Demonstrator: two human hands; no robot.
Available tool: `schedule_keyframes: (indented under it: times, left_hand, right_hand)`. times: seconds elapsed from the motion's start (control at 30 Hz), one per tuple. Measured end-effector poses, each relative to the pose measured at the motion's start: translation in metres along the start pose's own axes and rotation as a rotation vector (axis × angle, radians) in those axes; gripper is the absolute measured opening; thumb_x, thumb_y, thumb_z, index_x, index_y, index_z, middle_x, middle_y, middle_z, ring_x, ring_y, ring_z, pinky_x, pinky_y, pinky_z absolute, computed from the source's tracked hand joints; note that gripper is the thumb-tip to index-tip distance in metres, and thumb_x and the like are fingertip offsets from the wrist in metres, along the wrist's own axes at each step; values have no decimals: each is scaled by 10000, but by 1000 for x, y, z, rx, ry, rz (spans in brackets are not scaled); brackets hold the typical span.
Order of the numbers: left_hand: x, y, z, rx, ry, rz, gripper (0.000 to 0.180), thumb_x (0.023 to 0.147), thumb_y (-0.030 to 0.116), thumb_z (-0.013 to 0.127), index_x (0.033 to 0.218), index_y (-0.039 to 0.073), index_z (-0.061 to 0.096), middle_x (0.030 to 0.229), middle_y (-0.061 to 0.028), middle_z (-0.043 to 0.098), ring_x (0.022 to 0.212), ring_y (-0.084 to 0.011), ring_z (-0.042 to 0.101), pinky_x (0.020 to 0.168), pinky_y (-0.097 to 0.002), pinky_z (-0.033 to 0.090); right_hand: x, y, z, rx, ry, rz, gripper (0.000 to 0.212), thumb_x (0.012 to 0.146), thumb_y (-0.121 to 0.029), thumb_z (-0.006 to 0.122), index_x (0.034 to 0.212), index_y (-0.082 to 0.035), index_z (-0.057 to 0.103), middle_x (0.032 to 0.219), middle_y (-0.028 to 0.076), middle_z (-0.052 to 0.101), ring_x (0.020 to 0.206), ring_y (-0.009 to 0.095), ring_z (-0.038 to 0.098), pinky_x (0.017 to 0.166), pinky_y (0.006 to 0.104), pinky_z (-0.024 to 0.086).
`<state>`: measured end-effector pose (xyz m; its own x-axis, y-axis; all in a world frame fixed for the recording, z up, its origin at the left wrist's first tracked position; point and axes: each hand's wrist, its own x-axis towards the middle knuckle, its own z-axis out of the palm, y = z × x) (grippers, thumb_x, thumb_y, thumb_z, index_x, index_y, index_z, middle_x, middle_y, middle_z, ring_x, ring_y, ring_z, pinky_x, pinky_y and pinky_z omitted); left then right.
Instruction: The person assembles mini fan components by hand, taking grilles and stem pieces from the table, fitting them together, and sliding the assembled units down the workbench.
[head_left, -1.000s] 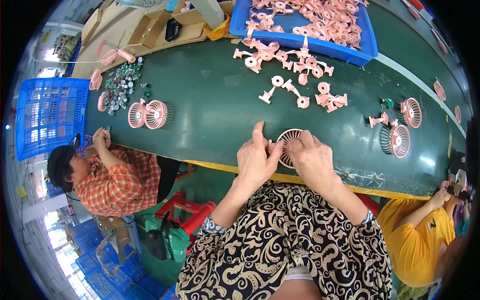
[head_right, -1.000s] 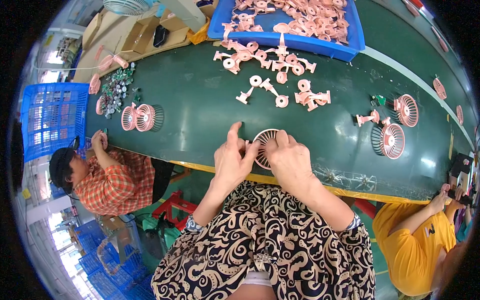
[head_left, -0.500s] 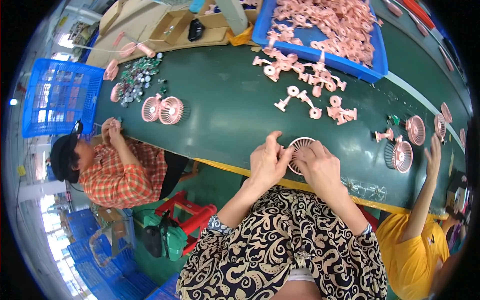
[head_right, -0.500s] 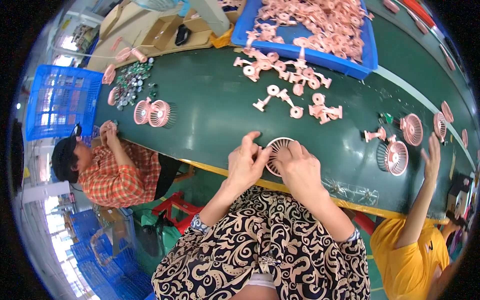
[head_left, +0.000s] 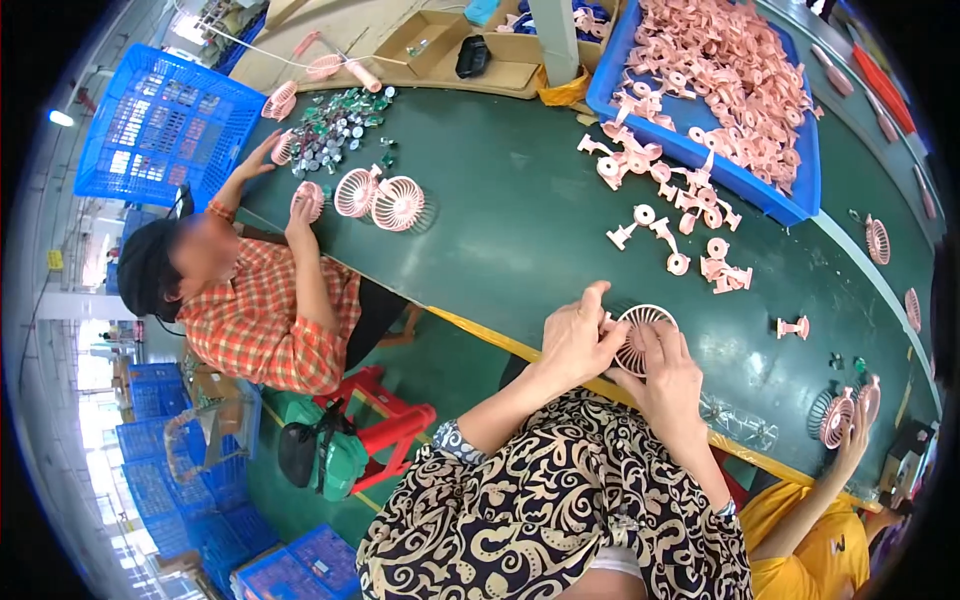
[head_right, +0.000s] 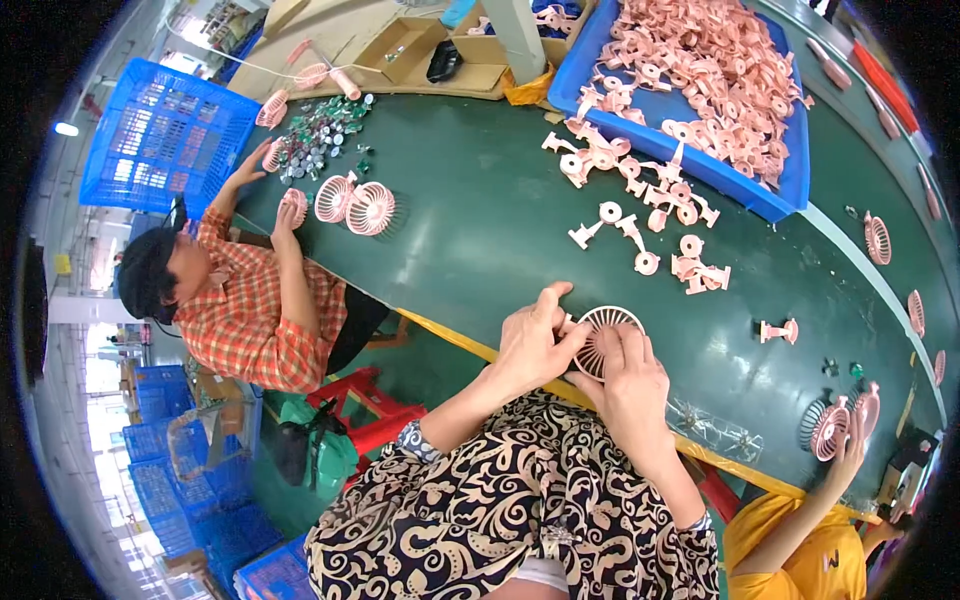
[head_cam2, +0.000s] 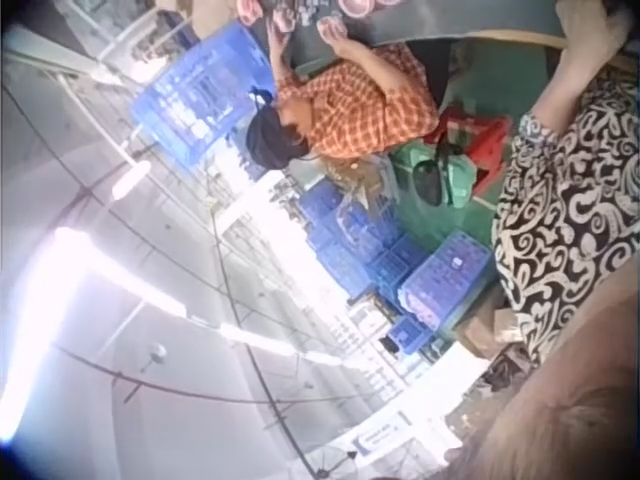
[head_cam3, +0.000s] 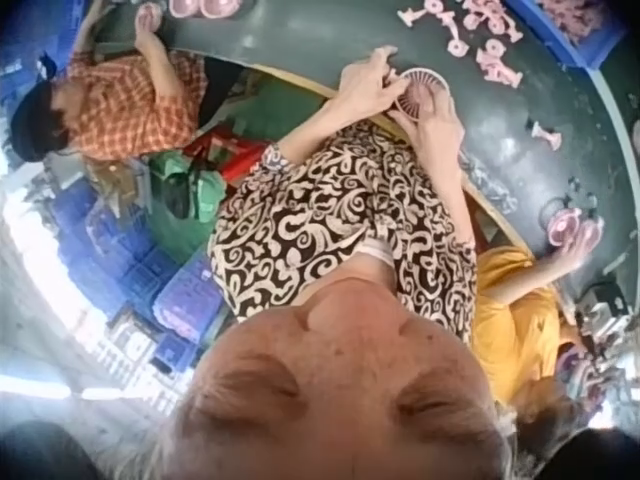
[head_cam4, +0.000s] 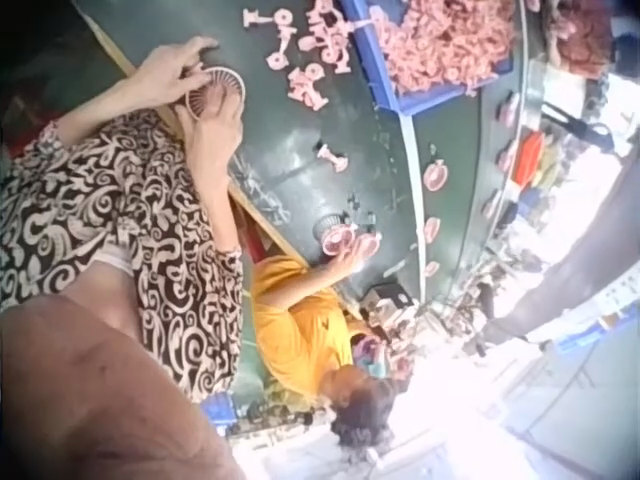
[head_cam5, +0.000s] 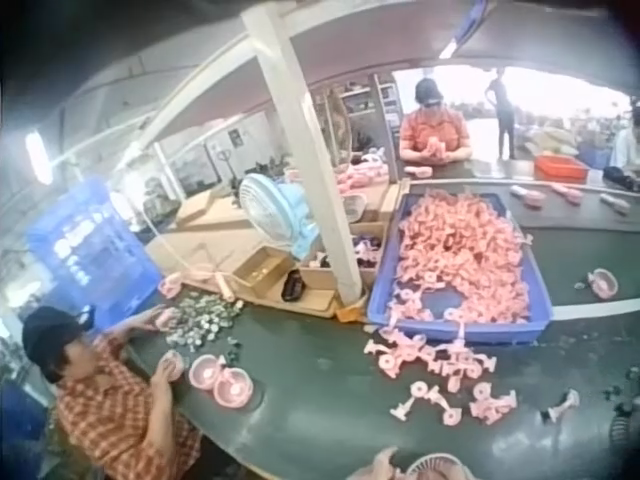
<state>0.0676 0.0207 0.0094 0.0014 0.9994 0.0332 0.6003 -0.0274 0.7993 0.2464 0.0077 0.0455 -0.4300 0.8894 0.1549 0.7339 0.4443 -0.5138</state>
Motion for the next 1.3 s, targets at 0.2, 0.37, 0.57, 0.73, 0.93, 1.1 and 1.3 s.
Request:
schedule_keyframes:
  times: [0.2,0.37,0.57,0.73,0.93,1.1,1.3]
  left_hand:
    - [9,4,-18,-17,-132,14,452,920,237,780,1257,-7,605,772,-115,719,689,-251,718,691,-362,562]
    - [32,-40,-69,133,233,114,298,936,150,755,1204,30,701,1023,-78,720,968,-184,673,877,-322,540]
    - [54,-113,-163,595,685,103,477,966,264,735,1352,4,627,1410,-223,585,1288,-397,571,1074,-472,462]
    - [55,-131,-165,430,564,47,483,977,278,730,1361,4,627,1383,-209,593,1248,-359,607,1031,-424,491]
    - [35,-102,-135,308,442,-42,328,987,242,720,1224,15,718,1079,-137,661,937,-268,654,785,-341,515]
    - [9,-60,-106,182,116,-56,237,1007,176,672,1124,-24,721,856,-108,650,757,-148,605,717,-303,482]
    - [-30,-48,-78,-202,-117,-227,305,1006,94,679,1281,-39,680,848,-1,648,762,-54,560,654,-221,453]
  right_hand:
    - [-2,5,-6,18,39,2,642,715,-283,915,1227,5,657,1220,149,650,1085,352,679,872,439,587]
    - [-20,45,-28,-17,143,217,591,728,-287,923,1214,-50,687,1199,131,669,938,352,722,798,433,603]
    - [-63,130,-78,-375,365,625,478,836,-355,855,1167,-47,698,1185,159,674,900,349,733,742,445,576]
    - [-75,177,-98,-656,666,611,453,936,-326,772,1248,-8,686,1234,153,670,887,327,727,777,431,567]
    - [-7,123,-78,-183,520,461,216,911,-167,792,1064,-17,761,944,130,711,696,238,668,664,359,537]
    - [21,116,-54,-145,580,322,134,889,-147,795,981,-51,782,879,122,710,688,287,696,642,388,551]
    - [1,178,-96,-237,729,494,95,908,-131,746,945,-46,765,917,154,722,834,358,711,739,415,565]
